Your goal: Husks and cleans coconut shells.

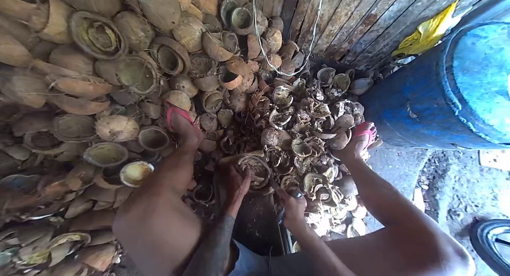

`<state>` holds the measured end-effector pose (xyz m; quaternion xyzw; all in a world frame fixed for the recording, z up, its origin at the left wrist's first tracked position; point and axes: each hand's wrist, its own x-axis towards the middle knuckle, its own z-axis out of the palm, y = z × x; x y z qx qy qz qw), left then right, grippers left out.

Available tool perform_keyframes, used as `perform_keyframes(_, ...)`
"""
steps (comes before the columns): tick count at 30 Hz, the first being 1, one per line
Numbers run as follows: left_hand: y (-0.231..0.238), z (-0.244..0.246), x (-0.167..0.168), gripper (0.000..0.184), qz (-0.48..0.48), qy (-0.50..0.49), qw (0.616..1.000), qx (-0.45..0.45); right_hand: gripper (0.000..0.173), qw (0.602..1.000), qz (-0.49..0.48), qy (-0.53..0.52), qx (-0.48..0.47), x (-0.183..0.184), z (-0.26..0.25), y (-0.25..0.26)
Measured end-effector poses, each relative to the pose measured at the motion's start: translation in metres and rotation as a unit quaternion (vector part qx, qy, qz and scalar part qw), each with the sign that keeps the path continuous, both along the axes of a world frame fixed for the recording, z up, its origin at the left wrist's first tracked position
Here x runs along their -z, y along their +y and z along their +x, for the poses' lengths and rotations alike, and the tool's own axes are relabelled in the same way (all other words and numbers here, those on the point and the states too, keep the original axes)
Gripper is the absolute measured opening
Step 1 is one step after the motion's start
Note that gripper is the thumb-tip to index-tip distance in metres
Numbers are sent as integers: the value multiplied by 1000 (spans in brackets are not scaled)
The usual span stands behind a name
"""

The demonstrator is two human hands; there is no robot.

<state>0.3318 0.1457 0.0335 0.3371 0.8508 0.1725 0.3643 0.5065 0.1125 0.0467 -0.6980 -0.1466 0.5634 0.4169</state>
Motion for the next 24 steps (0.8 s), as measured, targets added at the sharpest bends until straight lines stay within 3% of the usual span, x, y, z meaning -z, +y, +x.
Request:
perform_keyframes(2,8,4,1,62,-11,7,1000,-15,30,995,52,-66,-57,4,-4,7)
perform_keyframes(3,9,5,0,60,-14,15,1000,-18,28,976,102,-131,-138,5,-2,11)
perform_keyframes(5,8,6,-3,54,-22,23,999,-16,24,890,194,-250,-327,3,-2,20)
perform_keyframes(7,4,8,-6,51,-18,33,999,-12,20,858,210,-266,-387,1,-9,24)
perform_keyframes(12,-14,18,-7,52,35,64,995,-65,23,940,185,-184,-217,-22,-7,-3)
perform_keyframes(15,-17,25,-17,55,39,88,995,-19,24,982,126,-104,-96,-19,-11,-11)
perform_keyframes(18,-7,21,-18,58,5,79,997,11,27,994,74,-78,-18,0,-22,13)
perform_keyframes(20,-3,17,-7,60,18,79,997,2,30,992,64,-99,-49,6,-16,35)
perform_keyframes(24,-10,14,4,72,34,38,999,-7,36,939,119,-167,-277,34,41,90)
